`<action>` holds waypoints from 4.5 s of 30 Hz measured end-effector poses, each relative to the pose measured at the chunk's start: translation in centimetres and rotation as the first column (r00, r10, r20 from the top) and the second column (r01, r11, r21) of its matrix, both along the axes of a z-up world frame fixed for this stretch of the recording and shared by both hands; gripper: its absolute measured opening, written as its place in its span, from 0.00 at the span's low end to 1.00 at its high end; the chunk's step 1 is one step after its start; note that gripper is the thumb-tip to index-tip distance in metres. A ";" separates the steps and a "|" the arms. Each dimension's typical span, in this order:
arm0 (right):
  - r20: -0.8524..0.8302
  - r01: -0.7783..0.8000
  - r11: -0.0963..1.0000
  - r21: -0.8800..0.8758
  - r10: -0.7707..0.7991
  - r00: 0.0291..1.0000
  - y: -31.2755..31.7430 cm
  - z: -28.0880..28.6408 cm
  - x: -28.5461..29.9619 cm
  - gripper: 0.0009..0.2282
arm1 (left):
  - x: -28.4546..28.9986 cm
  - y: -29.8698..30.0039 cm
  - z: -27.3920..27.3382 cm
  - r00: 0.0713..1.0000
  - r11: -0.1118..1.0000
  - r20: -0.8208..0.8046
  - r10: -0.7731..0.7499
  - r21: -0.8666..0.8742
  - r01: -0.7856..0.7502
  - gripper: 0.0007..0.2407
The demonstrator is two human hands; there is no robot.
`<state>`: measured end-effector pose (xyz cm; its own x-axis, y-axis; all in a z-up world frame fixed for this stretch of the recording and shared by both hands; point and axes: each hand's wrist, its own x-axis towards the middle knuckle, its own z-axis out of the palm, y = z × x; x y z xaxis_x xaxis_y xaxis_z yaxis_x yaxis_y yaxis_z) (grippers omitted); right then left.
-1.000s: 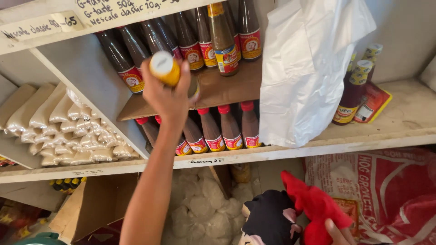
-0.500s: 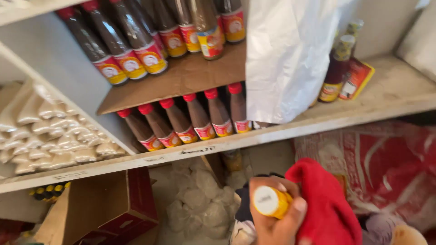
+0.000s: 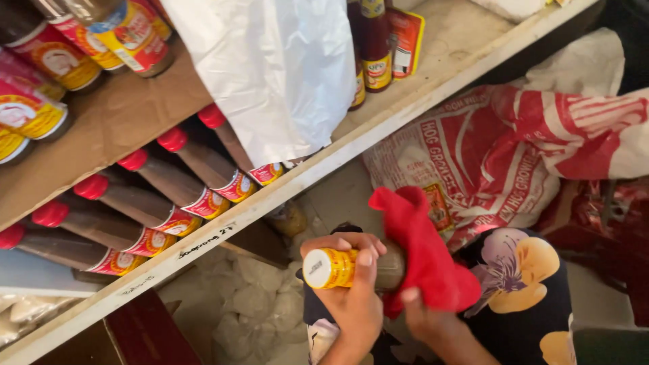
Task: The recorder is organizing sauce bottles and condiment packets on grocery store shelves, including wiping down some items with a cloth.
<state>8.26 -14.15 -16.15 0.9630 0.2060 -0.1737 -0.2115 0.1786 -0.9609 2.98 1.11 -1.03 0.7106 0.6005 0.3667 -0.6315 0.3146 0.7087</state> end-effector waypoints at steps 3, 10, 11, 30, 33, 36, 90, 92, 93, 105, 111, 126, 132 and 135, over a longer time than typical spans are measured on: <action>-0.187 -0.067 0.997 0.036 0.073 0.980 -0.3 0.9 1.5 0.25 | 0.2 0.9 -0.3 0.998 0.997 0.012 -0.063 0.034 0.062 0.12; -0.514 -0.205 0.862 0.463 0.450 0.731 -1.7 -2.4 1.1 0.26 | 4.3 3.7 -1.4 0.845 0.823 0.048 -0.532 -0.204 0.530 0.14; -0.406 -0.264 0.884 0.386 0.419 0.812 -2.5 -4.3 1.0 0.26 | 5.1 4.0 -1.2 0.741 0.709 0.108 -0.663 -0.225 0.668 0.15; -0.365 -0.277 0.936 0.217 0.341 0.867 -3.6 -5.6 3.8 0.30 | 6.3 1.1 -2.8 0.807 0.805 -0.048 -0.589 -0.123 0.581 0.16; -0.129 -0.407 0.722 0.560 0.561 0.818 -4.2 -6.6 2.4 0.32 | 7.7 2.2 -1.8 0.581 0.555 0.172 -0.796 -0.177 0.813 0.17; -0.188 -0.280 0.922 0.267 0.334 0.923 -2.0 -0.8 1.8 0.30 | 8.7 2.3 -0.5 0.609 0.609 0.123 -0.783 -0.044 0.792 0.21; 0.475 0.147 0.968 -0.202 -0.034 0.879 0.7 6.2 2.0 0.25 | 7.6 -0.7 -6.3 0.878 0.916 -0.356 -0.319 0.122 0.382 0.20; 0.515 0.142 0.974 -0.176 -0.031 0.857 0.8 5.8 2.2 0.26 | 7.5 -0.5 -6.7 0.875 0.914 -0.418 -0.245 0.201 0.353 0.21; 0.519 0.139 0.975 -0.176 -0.029 0.855 0.8 5.3 2.4 0.26 | 7.4 -0.7 -6.6 0.877 0.915 -0.414 -0.243 0.203 0.349 0.21; 0.099 -0.159 0.841 0.517 0.125 0.987 -4.4 4.2 5.8 0.14 | 5.3 -2.8 -11.7 0.823 0.569 -0.509 -0.254 0.610 0.552 0.16; 0.650 0.359 0.907 -0.219 -0.138 0.747 -2.0 8.2 4.5 0.12 | 5.4 -3.4 -8.4 0.653 0.597 -0.664 -0.364 0.372 0.711 0.20; 0.585 0.217 0.958 0.188 -0.287 0.758 -1.0 -4.9 0.7 0.32 | 6.1 -2.8 -7.3 0.924 0.578 -0.371 -0.095 0.735 0.355 0.21; 0.007 0.048 0.983 0.177 -0.050 0.999 -0.4 -6.6 1.6 0.27 | 6.4 -2.1 -6.9 0.964 0.801 -0.255 -0.073 0.561 0.209 0.27; 0.046 0.085 0.995 -0.046 -0.083 0.996 1.0 -5.7 2.7 0.26 | 6.6 -1.1 -5.4 0.987 0.860 -0.159 0.014 0.506 0.069 0.31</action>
<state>10.93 -13.18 -21.89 0.9834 0.1169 -0.1389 -0.1555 0.1475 -0.9768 9.58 0.01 -6.43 0.7957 0.3392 0.5018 -0.5000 -0.0999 0.8603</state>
